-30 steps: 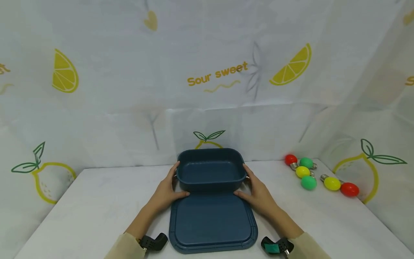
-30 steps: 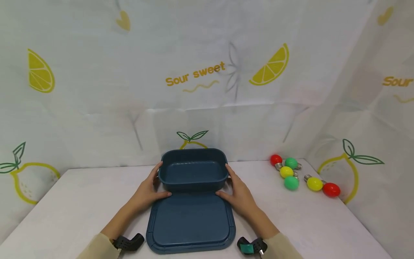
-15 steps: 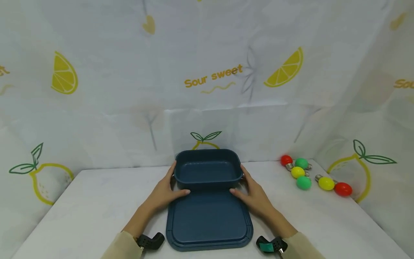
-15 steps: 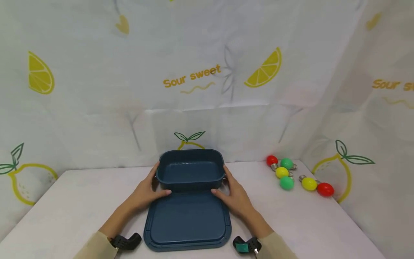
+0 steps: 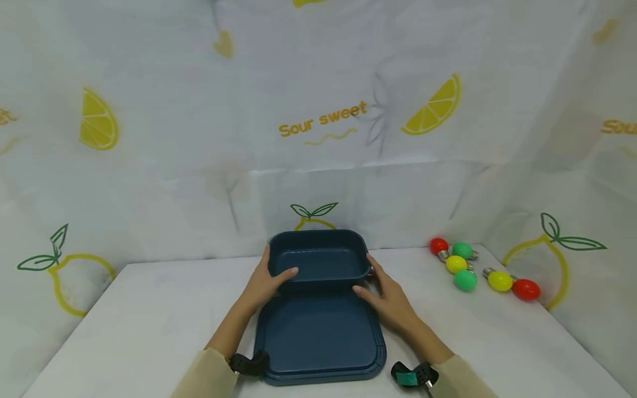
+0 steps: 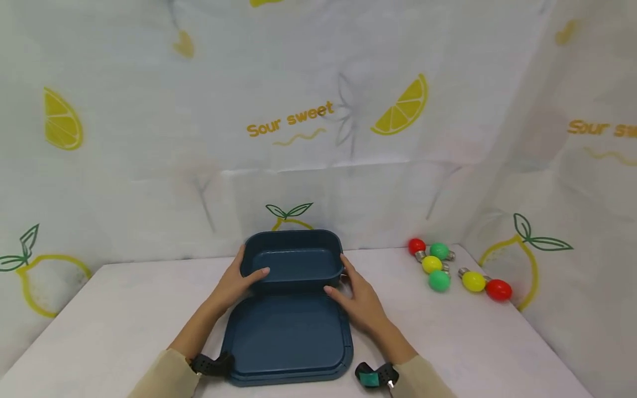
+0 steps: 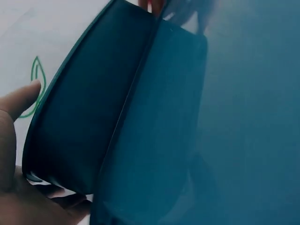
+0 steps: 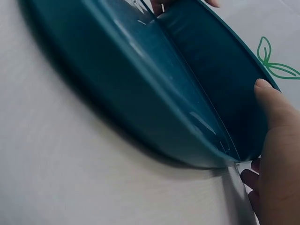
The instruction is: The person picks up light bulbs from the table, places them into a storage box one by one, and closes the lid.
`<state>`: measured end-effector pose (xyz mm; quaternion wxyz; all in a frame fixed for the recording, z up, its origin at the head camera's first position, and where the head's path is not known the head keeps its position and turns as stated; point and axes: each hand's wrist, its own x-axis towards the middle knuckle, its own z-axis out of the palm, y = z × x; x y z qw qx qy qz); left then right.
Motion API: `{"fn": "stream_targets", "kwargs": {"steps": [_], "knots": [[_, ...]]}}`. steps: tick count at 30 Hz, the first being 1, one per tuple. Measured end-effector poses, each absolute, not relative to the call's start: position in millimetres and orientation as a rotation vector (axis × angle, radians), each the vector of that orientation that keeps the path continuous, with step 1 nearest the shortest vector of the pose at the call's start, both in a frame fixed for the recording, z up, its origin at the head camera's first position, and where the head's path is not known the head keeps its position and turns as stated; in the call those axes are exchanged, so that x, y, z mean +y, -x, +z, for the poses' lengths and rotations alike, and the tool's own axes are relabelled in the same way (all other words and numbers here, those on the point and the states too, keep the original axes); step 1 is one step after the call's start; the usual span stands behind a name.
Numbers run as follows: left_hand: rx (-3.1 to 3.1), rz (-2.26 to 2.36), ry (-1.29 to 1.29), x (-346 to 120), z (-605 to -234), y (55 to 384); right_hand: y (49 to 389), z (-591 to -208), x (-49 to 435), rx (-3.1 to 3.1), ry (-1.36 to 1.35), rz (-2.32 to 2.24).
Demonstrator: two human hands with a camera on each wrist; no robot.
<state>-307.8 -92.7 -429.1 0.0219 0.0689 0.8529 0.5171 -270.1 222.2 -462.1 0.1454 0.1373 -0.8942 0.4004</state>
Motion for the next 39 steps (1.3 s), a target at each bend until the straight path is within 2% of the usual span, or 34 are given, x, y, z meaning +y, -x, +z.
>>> {"fn": "stream_targets", "kwargs": {"steps": [11,19,32,39], "knots": [[2.629,1.805,-0.341,-96.1,-455.7,313.3,266.3,-459.2,220.0,-2.583,-0.34,1.133],[2.673,1.786,-0.337,-96.2,-456.6,313.7,273.0,-457.5,231.7,-2.508,-0.135,1.104],[2.649,1.786,-0.306,-96.2,-459.2,310.3,275.4,-451.6,303.7,-2.169,0.186,0.731],[2.674,1.751,-0.298,-98.2,-457.1,310.9,275.0,-454.1,334.6,-2.071,0.335,0.768]]}}
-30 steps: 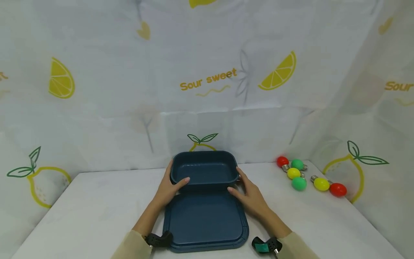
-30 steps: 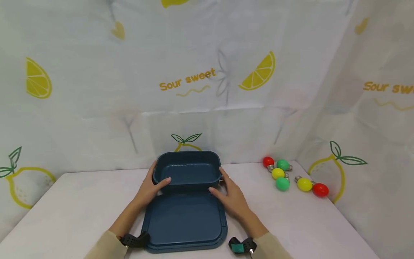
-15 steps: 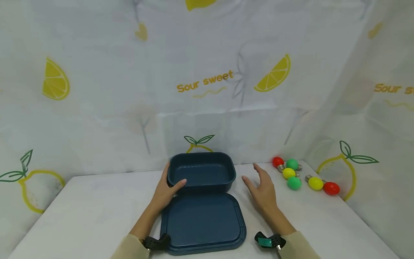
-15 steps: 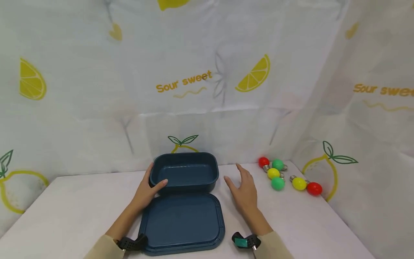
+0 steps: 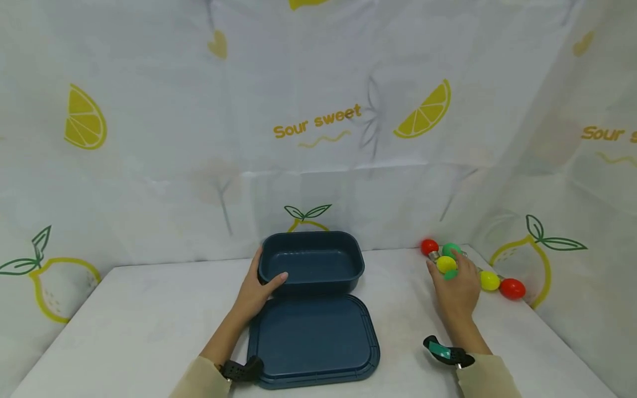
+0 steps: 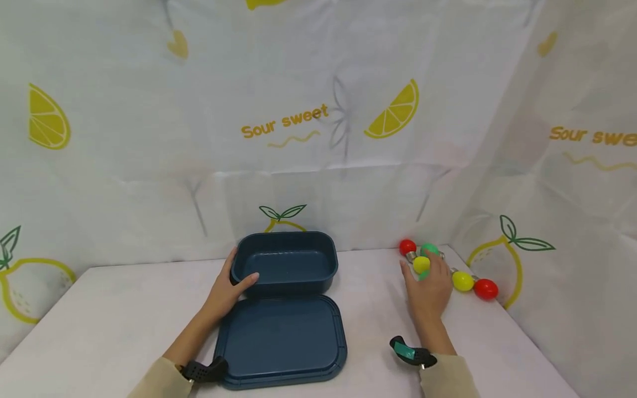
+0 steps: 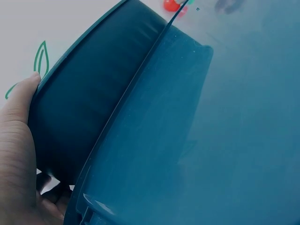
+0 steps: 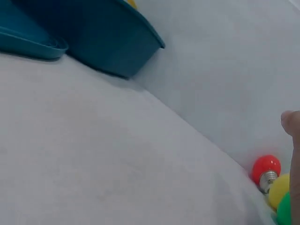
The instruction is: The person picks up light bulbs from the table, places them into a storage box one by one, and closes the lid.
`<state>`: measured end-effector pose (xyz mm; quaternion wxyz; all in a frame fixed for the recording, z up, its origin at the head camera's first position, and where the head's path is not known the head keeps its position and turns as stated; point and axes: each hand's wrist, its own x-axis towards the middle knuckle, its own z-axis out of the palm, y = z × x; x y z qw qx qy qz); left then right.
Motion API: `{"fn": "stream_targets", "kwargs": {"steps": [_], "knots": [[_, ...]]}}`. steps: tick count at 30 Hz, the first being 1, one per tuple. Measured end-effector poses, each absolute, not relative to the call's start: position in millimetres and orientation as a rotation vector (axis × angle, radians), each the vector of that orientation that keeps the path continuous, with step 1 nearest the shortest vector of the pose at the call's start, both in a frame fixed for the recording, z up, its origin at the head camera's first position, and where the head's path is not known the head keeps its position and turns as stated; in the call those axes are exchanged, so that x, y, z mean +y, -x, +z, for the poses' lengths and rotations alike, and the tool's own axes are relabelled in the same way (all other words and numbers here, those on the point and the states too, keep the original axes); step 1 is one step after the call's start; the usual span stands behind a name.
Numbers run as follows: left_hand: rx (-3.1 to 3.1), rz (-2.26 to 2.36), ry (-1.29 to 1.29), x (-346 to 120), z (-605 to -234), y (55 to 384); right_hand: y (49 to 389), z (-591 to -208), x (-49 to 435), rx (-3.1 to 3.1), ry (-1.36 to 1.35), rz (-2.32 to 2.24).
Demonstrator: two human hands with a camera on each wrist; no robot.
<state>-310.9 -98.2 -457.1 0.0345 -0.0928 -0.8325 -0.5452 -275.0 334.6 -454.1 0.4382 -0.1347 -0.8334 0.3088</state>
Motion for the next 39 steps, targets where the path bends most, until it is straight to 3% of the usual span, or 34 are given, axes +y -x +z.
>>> {"fn": "stream_targets", "kwargs": {"steps": [11,39], "knots": [[-2.562,-1.663,0.281,-97.8,-458.6,311.2,269.2,-459.3,350.1,-2.11,0.659,1.146],[-2.549,-1.666,0.271,-96.4,-459.1,313.8,265.7,-455.0,337.5,-2.223,0.715,1.18]]}}
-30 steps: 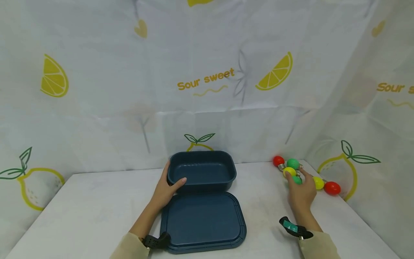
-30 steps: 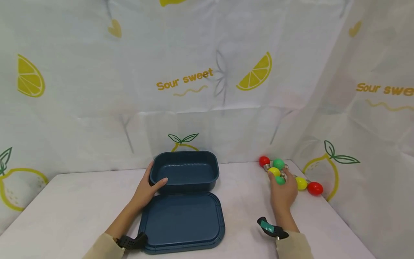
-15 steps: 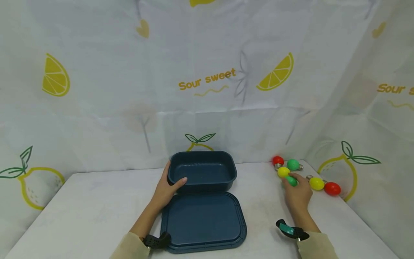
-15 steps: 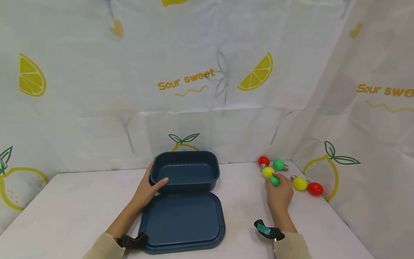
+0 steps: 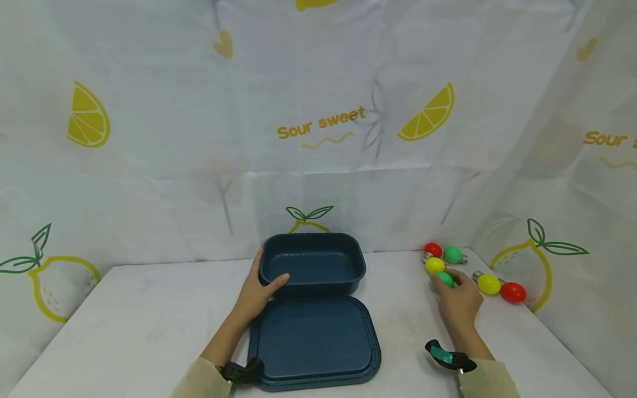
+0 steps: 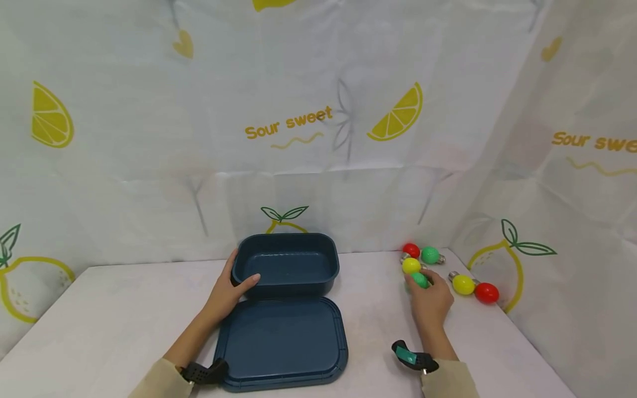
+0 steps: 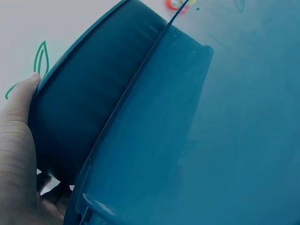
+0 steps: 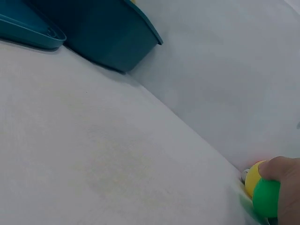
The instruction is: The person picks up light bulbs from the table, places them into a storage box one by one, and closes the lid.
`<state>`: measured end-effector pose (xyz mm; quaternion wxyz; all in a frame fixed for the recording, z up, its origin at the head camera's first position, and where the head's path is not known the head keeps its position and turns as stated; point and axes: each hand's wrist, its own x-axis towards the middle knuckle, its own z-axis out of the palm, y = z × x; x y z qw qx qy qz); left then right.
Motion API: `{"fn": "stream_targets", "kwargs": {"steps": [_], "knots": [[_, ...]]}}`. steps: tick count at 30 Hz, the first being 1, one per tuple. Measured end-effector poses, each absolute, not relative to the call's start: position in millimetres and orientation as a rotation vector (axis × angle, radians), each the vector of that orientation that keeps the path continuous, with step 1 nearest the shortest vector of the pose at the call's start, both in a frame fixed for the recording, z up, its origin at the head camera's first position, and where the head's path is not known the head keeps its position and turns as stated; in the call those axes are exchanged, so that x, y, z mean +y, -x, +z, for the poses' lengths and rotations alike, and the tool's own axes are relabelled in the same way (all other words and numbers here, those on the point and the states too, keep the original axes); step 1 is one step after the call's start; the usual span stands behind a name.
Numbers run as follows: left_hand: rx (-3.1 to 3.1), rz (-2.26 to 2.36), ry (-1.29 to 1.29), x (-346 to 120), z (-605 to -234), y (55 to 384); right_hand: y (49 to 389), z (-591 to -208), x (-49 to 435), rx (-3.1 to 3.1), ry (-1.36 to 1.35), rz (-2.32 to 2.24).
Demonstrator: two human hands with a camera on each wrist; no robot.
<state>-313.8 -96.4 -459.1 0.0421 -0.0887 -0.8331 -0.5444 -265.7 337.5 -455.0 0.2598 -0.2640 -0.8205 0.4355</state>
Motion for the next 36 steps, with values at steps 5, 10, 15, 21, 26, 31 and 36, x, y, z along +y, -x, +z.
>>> {"fn": "stream_targets", "kwargs": {"steps": [5,10,15,21,26,31,36], "knots": [[-2.545,-1.677,0.273,-97.9,-460.5,313.5,264.3,-454.0,335.6,-2.159,0.705,1.207],[-2.55,-1.685,0.265,-99.6,-459.3,312.6,266.8,-455.0,333.3,-2.145,0.714,1.227],[-2.545,-1.69,0.273,-98.9,-458.1,312.6,267.0,-454.9,331.5,-2.127,0.698,1.235],[-2.541,-1.693,0.277,-97.9,-457.7,312.1,265.0,-455.2,330.0,-2.105,0.704,1.199],[-2.536,-1.705,0.265,-98.3,-457.7,311.7,265.3,-454.8,329.5,-2.117,0.678,1.192],[-2.531,-1.721,0.265,-97.9,-457.1,311.7,265.1,-453.1,329.1,-2.094,0.672,1.216],[-2.521,-1.724,0.266,-98.1,-459.0,312.5,266.2,-454.4,328.7,-2.07,0.645,1.232]]}}
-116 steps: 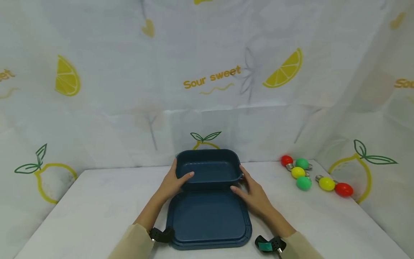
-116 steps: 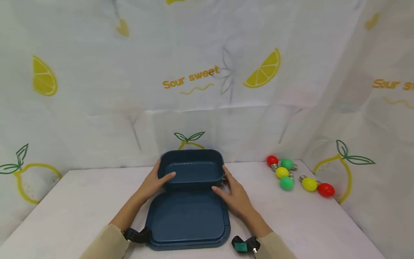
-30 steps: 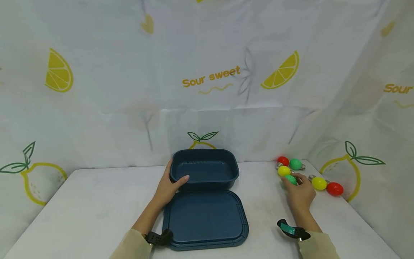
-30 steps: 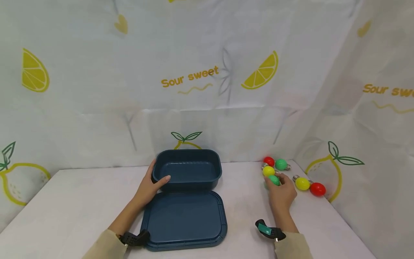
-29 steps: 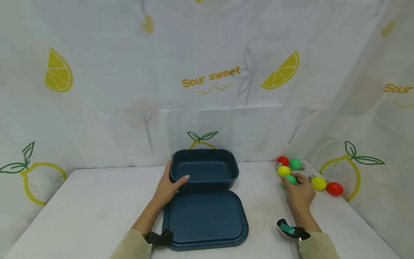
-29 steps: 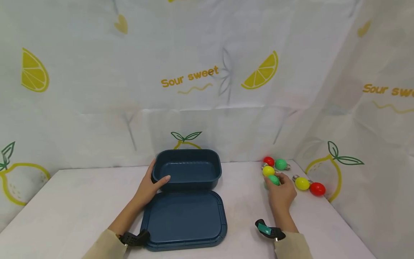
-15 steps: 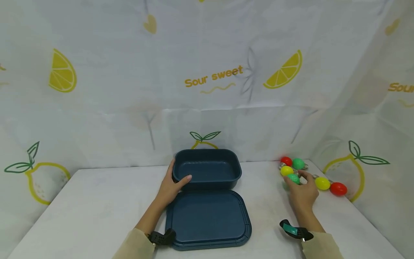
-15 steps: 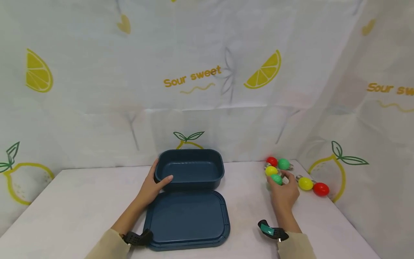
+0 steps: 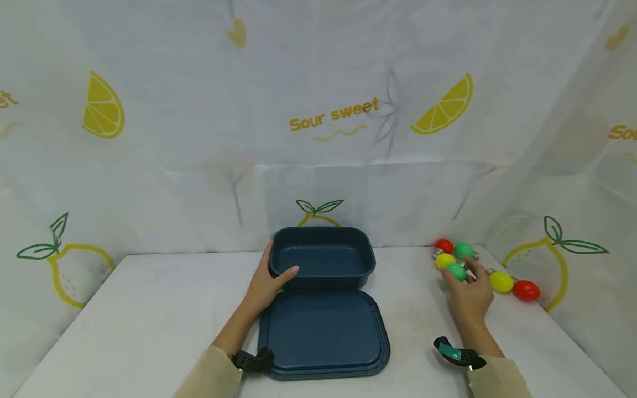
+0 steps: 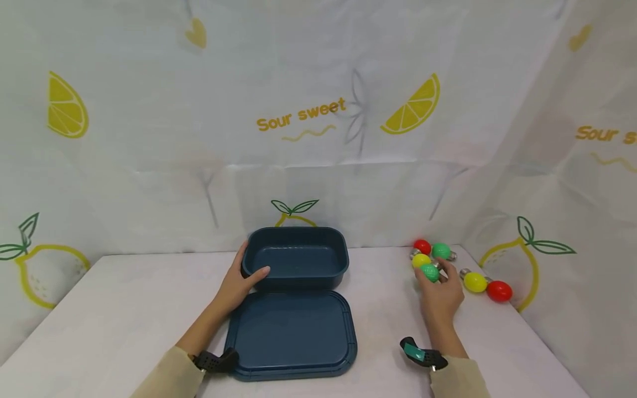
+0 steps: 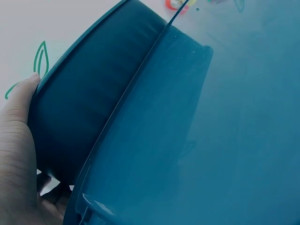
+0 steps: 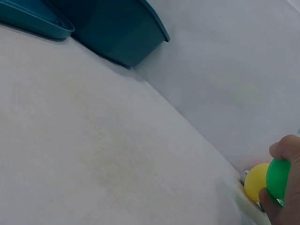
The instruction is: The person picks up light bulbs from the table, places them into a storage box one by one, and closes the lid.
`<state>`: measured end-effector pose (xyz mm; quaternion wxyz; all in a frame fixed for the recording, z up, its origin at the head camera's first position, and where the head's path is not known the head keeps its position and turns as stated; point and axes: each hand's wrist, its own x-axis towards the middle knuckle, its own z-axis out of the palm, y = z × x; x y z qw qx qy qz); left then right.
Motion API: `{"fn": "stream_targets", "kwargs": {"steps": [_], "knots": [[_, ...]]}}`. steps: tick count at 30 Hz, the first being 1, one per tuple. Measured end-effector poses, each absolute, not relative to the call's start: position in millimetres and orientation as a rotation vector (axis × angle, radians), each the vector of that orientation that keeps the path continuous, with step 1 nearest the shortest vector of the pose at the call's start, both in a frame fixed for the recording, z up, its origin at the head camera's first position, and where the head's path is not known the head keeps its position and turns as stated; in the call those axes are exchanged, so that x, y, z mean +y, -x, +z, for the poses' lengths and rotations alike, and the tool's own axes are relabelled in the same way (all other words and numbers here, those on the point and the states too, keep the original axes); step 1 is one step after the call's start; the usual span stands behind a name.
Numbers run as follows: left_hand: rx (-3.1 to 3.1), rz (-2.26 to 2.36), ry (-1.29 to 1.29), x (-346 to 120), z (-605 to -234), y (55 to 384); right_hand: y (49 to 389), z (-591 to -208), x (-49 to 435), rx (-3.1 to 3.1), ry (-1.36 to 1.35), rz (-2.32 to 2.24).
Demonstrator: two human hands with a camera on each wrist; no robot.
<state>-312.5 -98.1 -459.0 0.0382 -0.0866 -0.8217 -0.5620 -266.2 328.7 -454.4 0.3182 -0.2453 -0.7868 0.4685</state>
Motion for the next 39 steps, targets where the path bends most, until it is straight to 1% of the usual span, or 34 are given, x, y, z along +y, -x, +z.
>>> {"fn": "stream_targets", "kwargs": {"steps": [6,13,20,39], "knots": [[-2.528,-1.718,0.261,-98.7,-460.2,312.4,266.9,-455.2,327.1,-2.072,0.632,1.242],[-2.517,-1.711,0.265,-100.1,-459.7,312.2,270.2,-455.7,325.6,-2.046,0.554,1.223],[-2.511,-1.718,0.276,-99.0,-459.7,314.6,267.8,-453.2,325.5,-1.993,0.568,1.251],[-2.508,-1.709,0.286,-98.0,-458.6,312.5,267.8,-455.5,326.1,-1.977,0.494,1.267]]}}
